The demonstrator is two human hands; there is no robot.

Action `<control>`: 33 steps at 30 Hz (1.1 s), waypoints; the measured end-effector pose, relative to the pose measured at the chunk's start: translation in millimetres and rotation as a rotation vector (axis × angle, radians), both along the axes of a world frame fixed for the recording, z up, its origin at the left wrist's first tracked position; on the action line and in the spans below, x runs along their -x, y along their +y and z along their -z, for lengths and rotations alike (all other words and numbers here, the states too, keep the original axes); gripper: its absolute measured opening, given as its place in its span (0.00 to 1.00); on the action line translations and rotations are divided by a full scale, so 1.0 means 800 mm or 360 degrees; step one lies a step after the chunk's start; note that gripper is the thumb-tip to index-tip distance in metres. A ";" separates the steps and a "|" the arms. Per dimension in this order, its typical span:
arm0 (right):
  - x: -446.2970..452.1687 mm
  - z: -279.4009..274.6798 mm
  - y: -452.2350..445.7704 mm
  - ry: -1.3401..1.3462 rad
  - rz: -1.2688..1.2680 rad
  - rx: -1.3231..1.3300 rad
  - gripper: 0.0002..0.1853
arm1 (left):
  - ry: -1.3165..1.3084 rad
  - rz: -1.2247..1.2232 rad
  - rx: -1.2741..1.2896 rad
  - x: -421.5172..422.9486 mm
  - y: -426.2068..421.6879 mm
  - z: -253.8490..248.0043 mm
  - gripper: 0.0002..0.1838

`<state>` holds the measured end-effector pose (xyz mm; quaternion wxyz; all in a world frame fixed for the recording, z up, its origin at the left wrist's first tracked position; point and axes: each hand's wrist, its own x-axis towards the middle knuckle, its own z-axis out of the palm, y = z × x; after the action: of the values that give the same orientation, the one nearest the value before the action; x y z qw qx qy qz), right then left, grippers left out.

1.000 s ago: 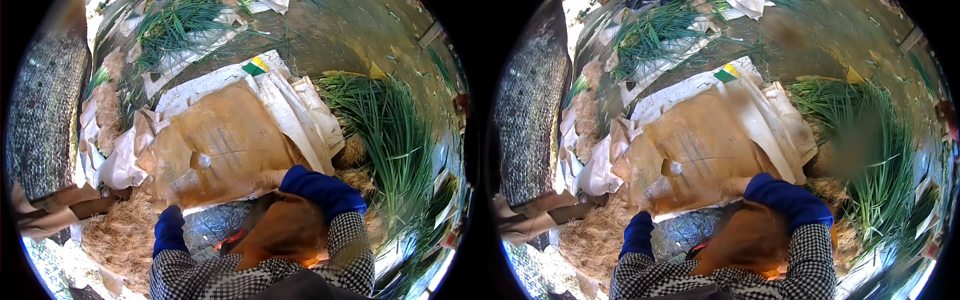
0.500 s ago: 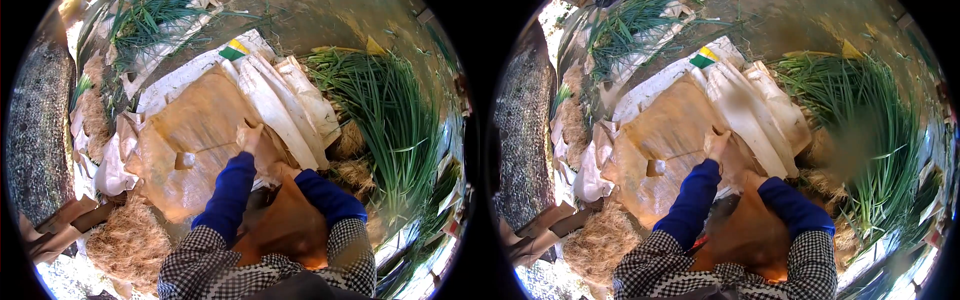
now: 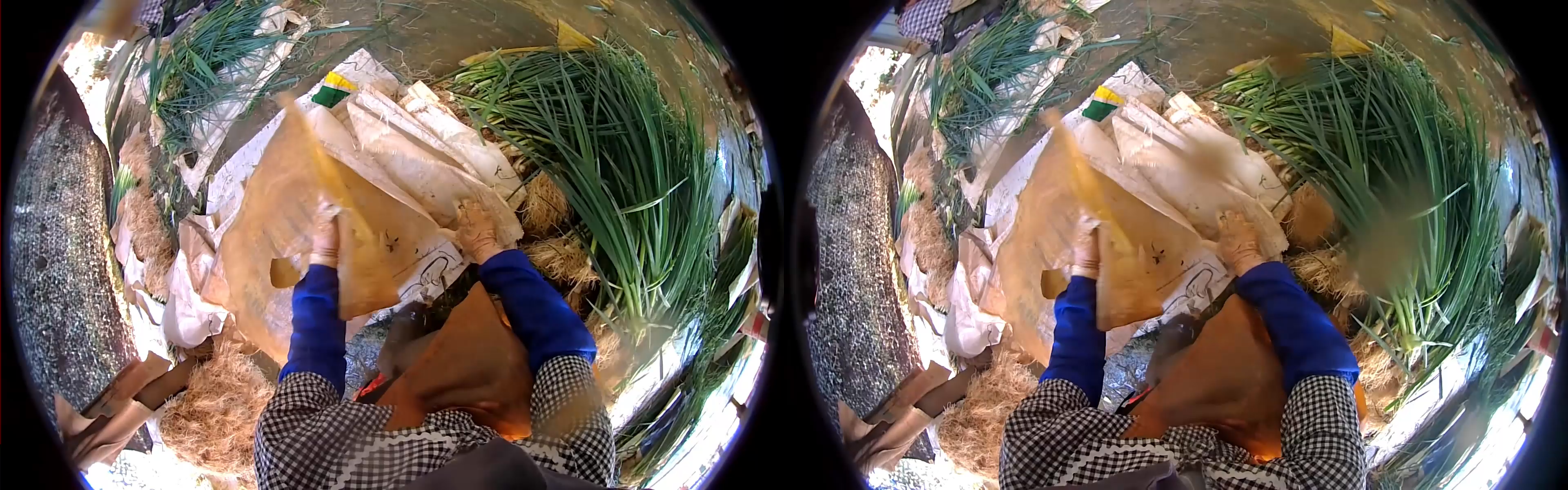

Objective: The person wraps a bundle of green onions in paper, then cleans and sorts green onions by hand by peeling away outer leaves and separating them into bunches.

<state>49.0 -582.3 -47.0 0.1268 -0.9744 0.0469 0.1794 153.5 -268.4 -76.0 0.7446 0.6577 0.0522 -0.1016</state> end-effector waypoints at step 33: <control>0.468 -0.298 -0.192 -0.1050 0.1582 -0.0257 0.12 | -0.0224 0.1242 -0.2909 0.041 -0.061 0.074 0.31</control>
<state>-325.6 -735.9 191.2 0.2769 -0.8273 0.4413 -0.2102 120.4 -317.6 -135.3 -0.1319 0.9540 -0.1538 -0.2209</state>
